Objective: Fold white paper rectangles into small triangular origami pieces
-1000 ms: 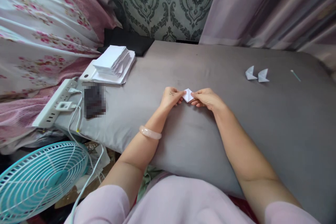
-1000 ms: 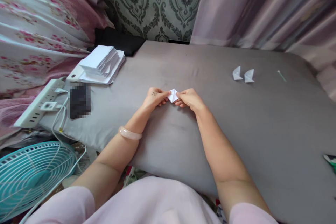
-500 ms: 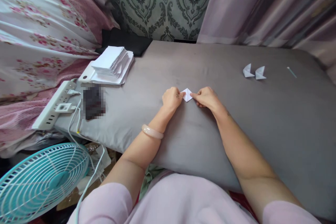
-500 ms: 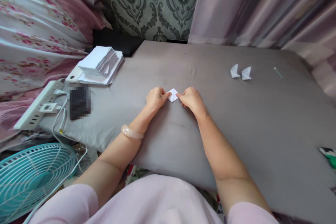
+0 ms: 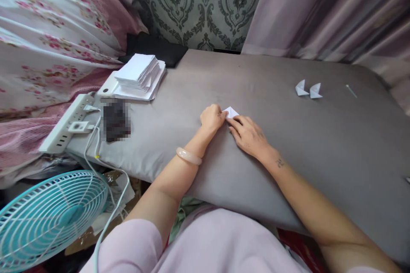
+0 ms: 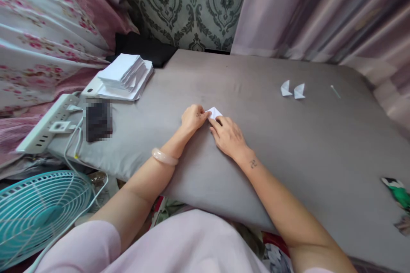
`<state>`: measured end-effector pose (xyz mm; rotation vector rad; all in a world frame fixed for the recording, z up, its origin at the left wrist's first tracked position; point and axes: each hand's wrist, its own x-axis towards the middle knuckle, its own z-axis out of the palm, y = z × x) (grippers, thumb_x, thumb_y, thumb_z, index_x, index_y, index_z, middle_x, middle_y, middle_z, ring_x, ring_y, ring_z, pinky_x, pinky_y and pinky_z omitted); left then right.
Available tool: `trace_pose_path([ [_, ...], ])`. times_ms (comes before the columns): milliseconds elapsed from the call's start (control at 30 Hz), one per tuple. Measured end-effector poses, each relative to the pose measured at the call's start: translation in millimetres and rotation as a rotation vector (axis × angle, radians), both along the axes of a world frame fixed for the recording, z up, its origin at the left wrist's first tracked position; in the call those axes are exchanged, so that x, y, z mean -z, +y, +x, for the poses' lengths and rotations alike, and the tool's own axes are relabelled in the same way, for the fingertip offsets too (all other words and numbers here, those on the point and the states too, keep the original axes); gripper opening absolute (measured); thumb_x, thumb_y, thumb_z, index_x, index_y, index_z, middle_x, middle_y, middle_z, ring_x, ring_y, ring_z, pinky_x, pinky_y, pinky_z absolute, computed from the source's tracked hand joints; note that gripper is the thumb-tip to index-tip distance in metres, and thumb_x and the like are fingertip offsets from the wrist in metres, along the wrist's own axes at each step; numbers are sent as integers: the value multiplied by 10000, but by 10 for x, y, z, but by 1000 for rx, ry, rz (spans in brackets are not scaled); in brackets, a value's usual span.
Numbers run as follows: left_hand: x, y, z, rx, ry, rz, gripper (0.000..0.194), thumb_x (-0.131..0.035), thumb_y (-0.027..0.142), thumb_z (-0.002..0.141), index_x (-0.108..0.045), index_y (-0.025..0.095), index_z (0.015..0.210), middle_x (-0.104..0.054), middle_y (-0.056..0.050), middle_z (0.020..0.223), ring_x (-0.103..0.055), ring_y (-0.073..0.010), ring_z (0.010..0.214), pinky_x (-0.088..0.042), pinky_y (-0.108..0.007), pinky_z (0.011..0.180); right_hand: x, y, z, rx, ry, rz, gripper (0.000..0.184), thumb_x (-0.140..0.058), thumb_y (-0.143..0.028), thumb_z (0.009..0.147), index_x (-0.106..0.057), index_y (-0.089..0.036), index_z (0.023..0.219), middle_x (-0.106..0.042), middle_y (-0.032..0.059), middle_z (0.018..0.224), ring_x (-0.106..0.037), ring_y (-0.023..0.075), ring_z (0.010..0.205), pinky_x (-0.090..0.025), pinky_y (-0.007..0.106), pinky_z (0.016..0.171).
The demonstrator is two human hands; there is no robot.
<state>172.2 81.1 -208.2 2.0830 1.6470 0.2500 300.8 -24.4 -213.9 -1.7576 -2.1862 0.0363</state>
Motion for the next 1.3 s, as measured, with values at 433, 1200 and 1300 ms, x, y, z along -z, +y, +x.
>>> trace_pose_path([
  [433,-46,67,-84,-14,-121,-85,316,-513,422,865,-703,169,841,-720,-115,848,-658,-215,836,-481,-308,744,12,-9,-61,66,-95,-6,395,-349,-332,988,-599,-156,1238,-624,116,1192,-529,261,1011,-441,383,847],
  [1200,22,-74,-264,714,64,363,325,-332,131,933,-606,163,1104,-657,-100,1107,-576,-208,1087,-452,-312,944,132,76,134,72,178,-32,352,-403,-284,960,-656,-237,1200,-633,72,1201,-531,245,1044,-428,397,910],
  [1300,44,-185,-385,732,10,365,371,-297,253,990,-536,178,1264,-580,-102,1332,-531,-187,1238,-407,-320,1047,157,71,136,61,179,-17,360,-403,-271,956,-644,-228,1221,-631,75,1211,-527,250,1061,-428,404,921],
])
